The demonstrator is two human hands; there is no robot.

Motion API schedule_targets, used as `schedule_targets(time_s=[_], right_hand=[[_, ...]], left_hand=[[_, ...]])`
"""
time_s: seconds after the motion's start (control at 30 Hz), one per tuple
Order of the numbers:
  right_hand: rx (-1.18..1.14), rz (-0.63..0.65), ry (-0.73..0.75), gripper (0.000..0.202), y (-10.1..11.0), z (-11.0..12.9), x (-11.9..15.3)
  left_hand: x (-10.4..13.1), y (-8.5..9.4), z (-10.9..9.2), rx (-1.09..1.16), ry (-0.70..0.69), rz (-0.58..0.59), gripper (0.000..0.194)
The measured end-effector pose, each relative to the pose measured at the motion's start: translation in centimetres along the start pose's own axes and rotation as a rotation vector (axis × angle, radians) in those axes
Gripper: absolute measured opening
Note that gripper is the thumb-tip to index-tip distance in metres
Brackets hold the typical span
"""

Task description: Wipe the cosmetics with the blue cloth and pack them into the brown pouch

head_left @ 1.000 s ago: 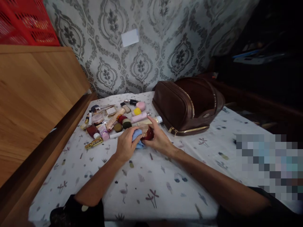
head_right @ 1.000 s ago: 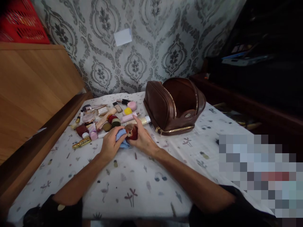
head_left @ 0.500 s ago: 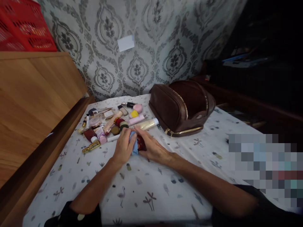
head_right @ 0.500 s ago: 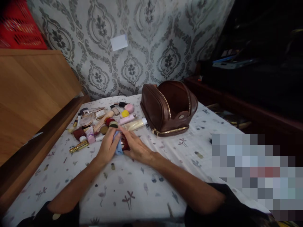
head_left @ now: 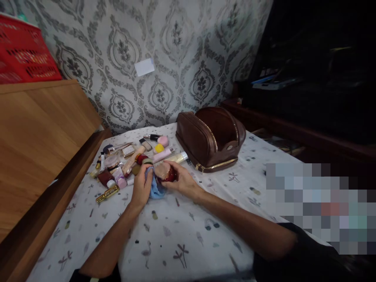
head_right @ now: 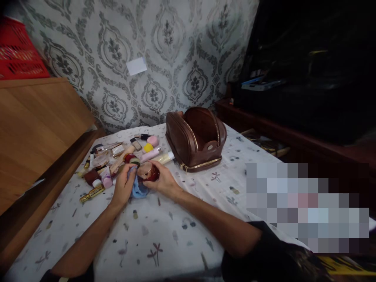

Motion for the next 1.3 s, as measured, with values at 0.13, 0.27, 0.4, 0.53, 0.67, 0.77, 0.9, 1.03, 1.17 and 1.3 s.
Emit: schedule_targets(time_s=[0.13,0.27,0.4,0.53,0.67,0.77,0.9,1.03,1.17,1.3], right_hand=[[-0.141,-0.135,-0.022,0.06,0.8,1.0,-0.6],[-0.174,-0.194,-0.026,0.059,1.5,1.7,-1.0],[-0.187,-0.205,-0.001,0.061,1.7,2.4,-1.2],[-0.208,-0.158,0.043,0.063,1.8,4.2,-1.3],[-0.163,-0.103,0.155,0.061,2.5,7.6,-1.1],[-0.118,-0.162,0.235,0.061,4.1,10.3,-0.9],[-0.069,-0.363,0.281,0.057,7.8,13.1,-1.4],[-0.003,-0.51,0.332,0.051,12.0,14.2,-3.3],[0.24,-0.543,0.316,0.053,14.9,13.9,-5.7],[0.597,-0.486,0.171,0.052,15.9,12.7,-8.0]], left_hand=[[0.4,-0.1,-0.2,-0.191,-0.095,0.068,0.025],[0.8,-0.7,-0.7,-0.501,-0.354,0.084,0.028],[0.8,-0.9,-0.9,-0.69,-0.478,0.138,0.027],[-0.4,0.1,-2.1,-0.608,-0.436,0.106,0.028],[-3.3,0.8,-5.1,-0.462,-0.424,0.061,0.026],[-6.3,-0.6,-8.3,-0.38,-0.521,0.078,0.03],[-10.3,-4.5,-12.4,-0.423,-0.724,0.142,0.05],[-13.2,-7.7,-14.2,-0.54,-0.876,0.26,0.06],[-13.6,-8.5,-13.7,-0.542,-0.905,0.32,0.056],[-13.0,-8.2,-13.0,-0.565,-0.858,0.289,0.048]])
Point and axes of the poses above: each hand's wrist, its own x-axis away from the middle knuckle, its own y-axis out of the back of the hand, z = x × y, the point moved 1 cm from there along -x, towards the middle knuckle, and after that the axes turned 8 degrees about y, right-handed, at the moved point
